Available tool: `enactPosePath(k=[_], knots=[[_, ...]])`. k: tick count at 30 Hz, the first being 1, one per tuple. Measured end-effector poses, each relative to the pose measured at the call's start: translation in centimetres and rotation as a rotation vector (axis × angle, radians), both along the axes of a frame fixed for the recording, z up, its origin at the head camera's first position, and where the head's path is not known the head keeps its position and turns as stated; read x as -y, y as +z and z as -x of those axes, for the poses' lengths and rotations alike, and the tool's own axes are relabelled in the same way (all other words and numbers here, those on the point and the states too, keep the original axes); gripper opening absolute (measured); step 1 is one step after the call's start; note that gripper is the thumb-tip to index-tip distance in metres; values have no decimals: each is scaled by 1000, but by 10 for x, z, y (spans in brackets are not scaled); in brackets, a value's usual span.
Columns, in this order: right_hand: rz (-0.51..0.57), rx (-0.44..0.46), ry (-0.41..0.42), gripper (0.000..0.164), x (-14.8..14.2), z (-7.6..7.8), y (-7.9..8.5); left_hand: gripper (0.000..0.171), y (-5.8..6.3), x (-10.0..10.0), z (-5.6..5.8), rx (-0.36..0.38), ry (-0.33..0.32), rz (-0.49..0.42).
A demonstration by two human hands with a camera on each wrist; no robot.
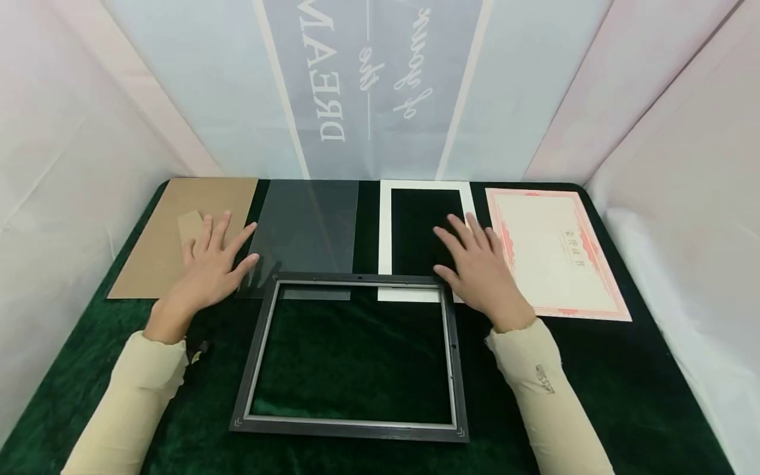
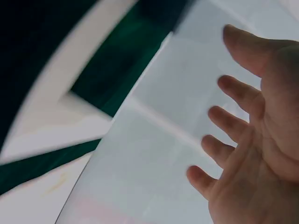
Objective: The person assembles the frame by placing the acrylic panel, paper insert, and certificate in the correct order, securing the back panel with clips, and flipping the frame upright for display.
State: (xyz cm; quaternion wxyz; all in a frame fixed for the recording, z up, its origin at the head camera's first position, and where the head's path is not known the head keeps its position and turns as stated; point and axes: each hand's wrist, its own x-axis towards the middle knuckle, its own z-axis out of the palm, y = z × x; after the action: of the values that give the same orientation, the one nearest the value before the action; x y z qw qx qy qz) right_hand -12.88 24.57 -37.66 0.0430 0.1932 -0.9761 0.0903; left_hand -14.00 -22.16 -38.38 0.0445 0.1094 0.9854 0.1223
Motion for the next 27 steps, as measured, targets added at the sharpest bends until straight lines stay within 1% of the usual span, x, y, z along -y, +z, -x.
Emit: enactPosePath(k=[3, 6, 8, 10, 11, 13, 15, 18, 20, 22, 23, 25, 27], knots=[[19, 11, 80, 67, 24, 6, 8, 68, 2, 1, 3, 19, -5, -37], [44, 41, 149, 64, 49, 10, 18, 77, 5, 0, 8, 36, -7, -64], [89, 95, 176, 60, 67, 13, 25, 83, 7, 0, 11, 53, -4, -76], [159, 174, 192, 56, 84, 17, 31, 86, 10, -1, 15, 92, 6, -87], [198, 220, 186, 55, 93, 20, 32, 85, 11, -2, 18, 116, 10, -89], [280, 311, 156, 52, 108, 28, 32, 83, 14, -4, 24, 179, 30, -97], [349, 383, 113, 50, 118, 38, 29, 81, 16, -8, 30, 241, 62, -93], [453, 481, 12, 45, 127, 53, 19, 83, 16, -15, 37, 297, 107, -65], [537, 556, -59, 43, 130, 62, 11, 84, 15, -18, 40, 311, 129, -47], [618, 625, -126, 41, 133, 69, 1, 85, 13, -18, 43, 316, 135, -45], [635, 648, -154, 41, 135, 71, -5, 85, 12, -18, 43, 315, 137, -46], [653, 675, -187, 42, 138, 74, -15, 87, 11, -17, 45, 313, 136, -53], [643, 660, -204, 41, 141, 75, -23, 89, 11, -16, 45, 311, 134, -54]])
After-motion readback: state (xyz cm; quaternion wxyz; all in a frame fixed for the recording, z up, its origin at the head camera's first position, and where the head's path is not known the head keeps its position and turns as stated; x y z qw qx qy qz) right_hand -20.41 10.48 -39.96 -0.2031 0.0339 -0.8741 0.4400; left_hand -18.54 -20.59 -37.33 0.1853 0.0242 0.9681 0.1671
